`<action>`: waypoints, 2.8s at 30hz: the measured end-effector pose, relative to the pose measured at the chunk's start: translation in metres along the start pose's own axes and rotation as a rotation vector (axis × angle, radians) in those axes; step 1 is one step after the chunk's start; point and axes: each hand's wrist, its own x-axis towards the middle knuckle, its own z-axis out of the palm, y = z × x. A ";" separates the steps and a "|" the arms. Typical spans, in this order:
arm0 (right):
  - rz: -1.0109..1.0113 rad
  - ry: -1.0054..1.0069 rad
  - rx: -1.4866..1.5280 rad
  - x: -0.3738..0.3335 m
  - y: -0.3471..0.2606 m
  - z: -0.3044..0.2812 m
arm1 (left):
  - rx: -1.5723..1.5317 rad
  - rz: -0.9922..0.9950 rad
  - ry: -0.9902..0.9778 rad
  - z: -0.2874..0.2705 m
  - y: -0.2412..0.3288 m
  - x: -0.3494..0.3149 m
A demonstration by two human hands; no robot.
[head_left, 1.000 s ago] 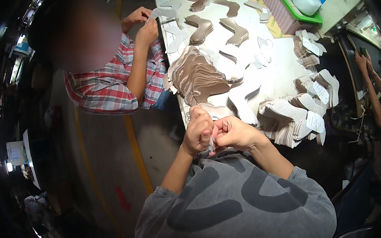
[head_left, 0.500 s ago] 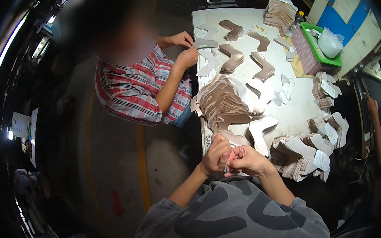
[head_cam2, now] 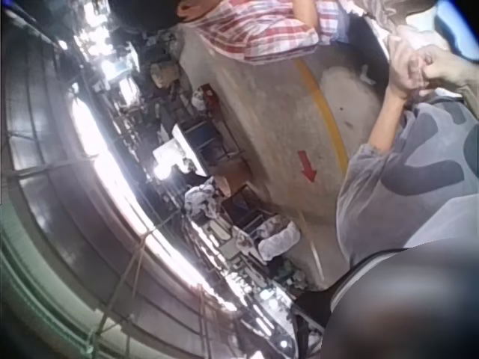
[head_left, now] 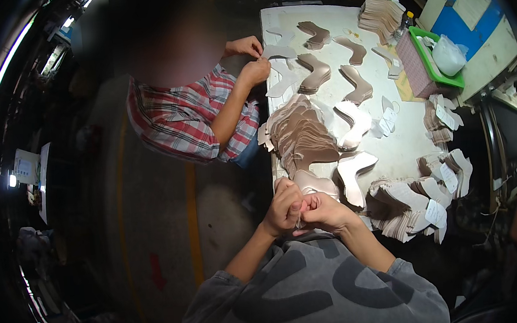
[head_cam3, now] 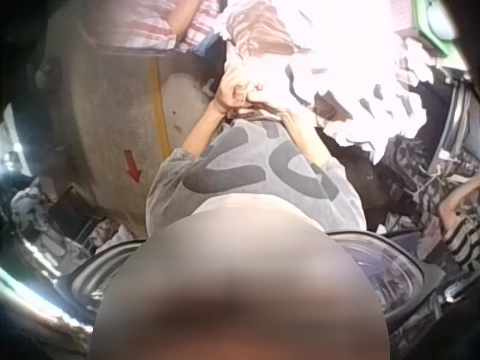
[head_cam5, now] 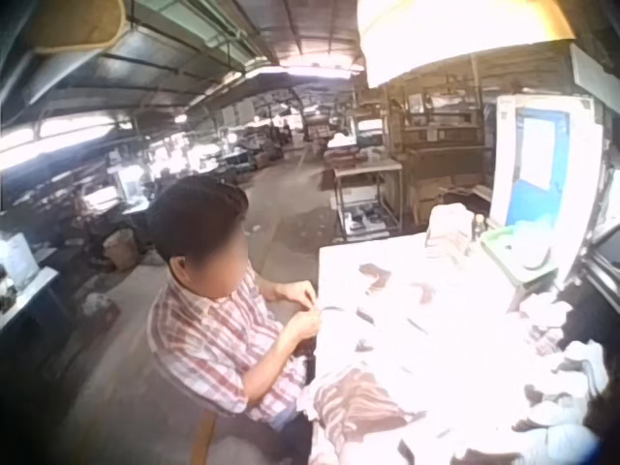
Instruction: The person repeatedly picks up beige shoe-shaped parts from a table and peels off a thin white film from their surfaces by hand. The person places the peeled parts back on the table and continues the process with additional parts.
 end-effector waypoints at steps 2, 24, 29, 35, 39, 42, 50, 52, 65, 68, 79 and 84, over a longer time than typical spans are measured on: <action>-0.076 -0.008 -0.029 -0.004 0.001 0.002 | -0.014 -0.015 -0.013 -0.001 0.000 -0.001; -0.632 0.463 -0.712 0.020 0.000 -0.012 | -0.803 -0.888 0.364 -0.018 -0.020 -0.037; -0.766 0.621 -0.948 0.022 -0.006 -0.006 | -0.658 -0.901 0.502 -0.019 -0.016 -0.021; -0.818 0.751 -0.890 0.029 -0.022 -0.016 | -1.238 -0.976 0.183 -0.040 0.015 -0.008; -0.799 0.641 -0.863 0.026 -0.028 -0.012 | -1.159 -0.943 0.340 -0.034 0.008 -0.001; -0.935 0.675 -0.819 0.026 -0.031 -0.006 | -0.979 -1.010 0.553 -0.026 0.001 0.006; -1.094 0.505 -1.208 0.024 -0.012 0.012 | -0.276 -0.892 0.192 0.004 0.022 0.004; -0.943 0.433 -1.223 0.019 -0.011 0.011 | -0.243 -0.749 0.150 0.003 0.023 0.004; -0.643 0.202 -1.148 0.003 -0.022 0.004 | -0.433 -0.762 -0.213 -0.030 0.026 0.003; -0.601 0.199 -1.123 0.002 -0.022 0.003 | -0.446 -0.754 -0.216 -0.027 0.025 0.000; -0.527 0.179 -1.200 -0.006 -0.014 0.000 | -0.473 -0.776 -0.295 -0.025 0.025 -0.007; -0.547 0.133 -1.170 -0.008 -0.013 0.001 | -0.454 -0.778 -0.314 -0.026 0.027 -0.007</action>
